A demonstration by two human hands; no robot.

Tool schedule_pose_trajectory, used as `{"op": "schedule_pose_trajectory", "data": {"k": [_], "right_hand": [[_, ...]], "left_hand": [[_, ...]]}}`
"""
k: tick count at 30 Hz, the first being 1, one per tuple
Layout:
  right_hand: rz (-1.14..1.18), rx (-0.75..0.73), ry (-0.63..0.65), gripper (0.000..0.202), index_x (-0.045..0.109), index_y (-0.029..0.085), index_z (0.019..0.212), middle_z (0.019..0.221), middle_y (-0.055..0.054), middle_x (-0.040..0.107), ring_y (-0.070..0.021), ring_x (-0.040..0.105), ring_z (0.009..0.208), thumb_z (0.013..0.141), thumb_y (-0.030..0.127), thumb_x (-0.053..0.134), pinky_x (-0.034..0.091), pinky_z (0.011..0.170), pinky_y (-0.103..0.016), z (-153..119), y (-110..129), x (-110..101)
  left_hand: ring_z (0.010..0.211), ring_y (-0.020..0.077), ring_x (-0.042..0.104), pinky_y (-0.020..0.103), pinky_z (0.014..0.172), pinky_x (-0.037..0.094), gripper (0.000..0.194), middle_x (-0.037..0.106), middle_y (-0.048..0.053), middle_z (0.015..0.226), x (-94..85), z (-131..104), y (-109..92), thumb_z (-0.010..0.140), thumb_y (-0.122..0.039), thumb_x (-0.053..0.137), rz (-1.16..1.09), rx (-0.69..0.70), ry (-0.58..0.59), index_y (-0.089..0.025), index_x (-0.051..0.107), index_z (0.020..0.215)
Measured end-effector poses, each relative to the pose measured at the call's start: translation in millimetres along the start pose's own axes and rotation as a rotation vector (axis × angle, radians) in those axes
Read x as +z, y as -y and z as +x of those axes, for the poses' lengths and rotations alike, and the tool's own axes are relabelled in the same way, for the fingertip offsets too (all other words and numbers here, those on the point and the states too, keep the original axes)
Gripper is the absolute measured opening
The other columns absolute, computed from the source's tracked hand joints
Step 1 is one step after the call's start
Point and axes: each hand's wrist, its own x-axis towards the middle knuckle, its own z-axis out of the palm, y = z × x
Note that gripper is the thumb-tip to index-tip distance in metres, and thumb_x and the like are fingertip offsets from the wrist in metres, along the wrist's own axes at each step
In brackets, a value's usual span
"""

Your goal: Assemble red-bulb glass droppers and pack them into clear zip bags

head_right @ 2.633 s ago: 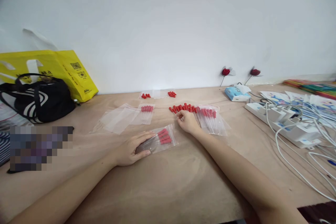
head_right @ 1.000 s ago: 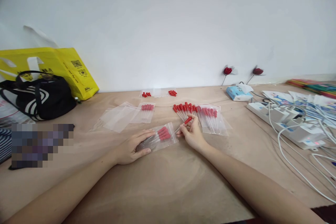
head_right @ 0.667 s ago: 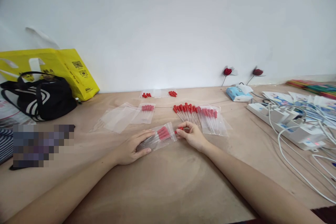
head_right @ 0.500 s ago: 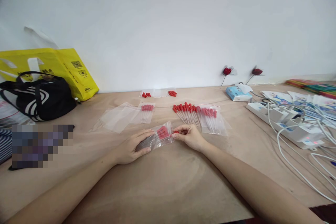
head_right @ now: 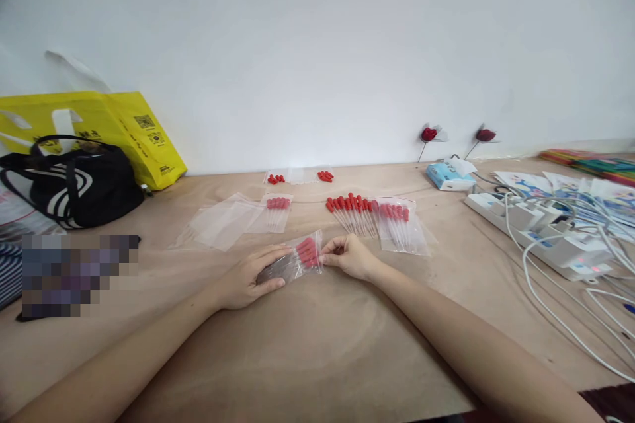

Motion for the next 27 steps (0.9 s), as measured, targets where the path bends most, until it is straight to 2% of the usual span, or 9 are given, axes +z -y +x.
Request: {"op": "schedule_pose_trajectory", "data": {"k": [3, 8, 10, 12, 14, 18, 21, 24, 27], "right_hand": [[-0.054, -0.020, -0.048, 0.029, 0.060, 0.013, 0.063, 0.056, 0.002, 0.056, -0.0072, 0.044, 0.050, 0.062, 0.042, 0.065, 0.034, 0.049, -0.021, 2.5, -2.1, 3.7], [-0.219, -0.161, 0.013, 0.040, 0.059, 0.015, 0.058, 0.057, 0.001, 0.052, -0.0094, 0.045, 0.054, 0.076, 0.049, 0.047, 0.034, 0.051, -0.022, -3.3, 5.4, 3.3], [-0.265, -0.217, 0.036, 0.040, 0.060, 0.015, 0.060, 0.064, 0.000, 0.053, -0.0101, 0.046, 0.059, 0.076, 0.050, 0.048, 0.035, 0.054, -0.022, -7.2, 9.1, 2.1], [-0.311, -0.244, 0.038, 0.033, 0.060, 0.015, 0.063, 0.070, -0.001, 0.053, -0.0093, 0.045, 0.059, 0.070, 0.047, 0.058, 0.035, 0.054, -0.022, -9.6, 10.0, 1.0], [-0.320, -0.228, 0.029, 0.028, 0.059, 0.015, 0.063, 0.070, 0.000, 0.052, -0.0079, 0.043, 0.057, 0.064, 0.043, 0.065, 0.034, 0.051, -0.021, -9.9, 7.9, -0.4], [-0.255, -0.084, 0.026, 0.031, 0.049, 0.015, 0.051, 0.057, 0.002, 0.048, -0.0066, 0.041, 0.050, 0.065, 0.039, 0.063, 0.032, 0.047, -0.020, -6.4, 1.5, -6.0], [-0.210, 0.005, -0.043, 0.027, 0.053, 0.015, 0.062, 0.056, 0.003, 0.050, -0.0067, 0.042, 0.049, 0.062, 0.038, 0.066, 0.033, 0.046, -0.020, -3.1, 0.6, -10.1], [-0.162, 0.044, -0.119, 0.033, 0.056, 0.014, 0.077, 0.060, 0.002, 0.054, -0.0078, 0.046, 0.051, 0.060, 0.040, 0.067, 0.035, 0.046, -0.020, 1.7, 2.1, -9.0], [-0.170, 0.062, -0.051, 0.028, 0.056, 0.015, 0.067, 0.055, 0.002, 0.054, -0.0080, 0.045, 0.048, 0.060, 0.039, 0.067, 0.033, 0.044, -0.020, 7.4, 2.7, -1.8]], "left_hand": [[0.123, 0.0212, 0.033, 0.040, 0.102, 0.028, 0.050, 0.039, 0.005, 0.133, -0.9, 0.2, -1.3, 0.081, -0.039, 0.047, 0.001, 0.008, -0.003, -0.023, 0.036, 0.127], [0.123, 0.0215, 0.033, 0.039, 0.102, 0.028, 0.049, 0.038, 0.006, 0.133, -1.9, 0.2, -3.0, 0.081, -0.038, 0.047, -0.002, 0.001, 0.002, -0.022, 0.037, 0.126], [0.123, 0.0214, 0.033, 0.039, 0.102, 0.028, 0.049, 0.039, 0.006, 0.133, -1.5, 0.0, -2.5, 0.081, -0.037, 0.047, 0.000, 0.003, 0.001, -0.022, 0.037, 0.126], [0.123, 0.0213, 0.033, 0.039, 0.102, 0.028, 0.050, 0.039, 0.006, 0.133, -0.8, -0.2, -1.5, 0.081, -0.037, 0.047, 0.004, 0.007, -0.003, -0.021, 0.037, 0.127], [0.123, 0.0212, 0.033, 0.039, 0.102, 0.028, 0.050, 0.039, 0.006, 0.133, -0.1, -0.4, -0.5, 0.081, -0.037, 0.047, 0.006, 0.015, -0.007, -0.022, 0.036, 0.127], [0.123, 0.0206, 0.033, 0.039, 0.102, 0.028, 0.049, 0.039, 0.006, 0.133, -0.2, -0.3, -0.1, 0.080, -0.038, 0.048, -0.001, 0.030, -0.006, -0.022, 0.037, 0.126], [0.123, 0.0203, 0.034, 0.038, 0.102, 0.028, 0.049, 0.040, 0.007, 0.132, -1.3, 0.3, -0.8, 0.080, -0.038, 0.048, -0.010, 0.052, -0.004, -0.021, 0.038, 0.126], [0.123, 0.0203, 0.033, 0.039, 0.102, 0.028, 0.049, 0.040, 0.006, 0.132, -1.9, 0.4, -0.9, 0.080, -0.037, 0.048, -0.016, 0.078, -0.006, -0.021, 0.038, 0.126], [0.123, 0.0208, 0.033, 0.040, 0.102, 0.028, 0.050, 0.040, 0.006, 0.132, -1.6, -0.7, -0.5, 0.080, -0.037, 0.048, -0.019, 0.069, -0.003, -0.023, 0.037, 0.126]]}}
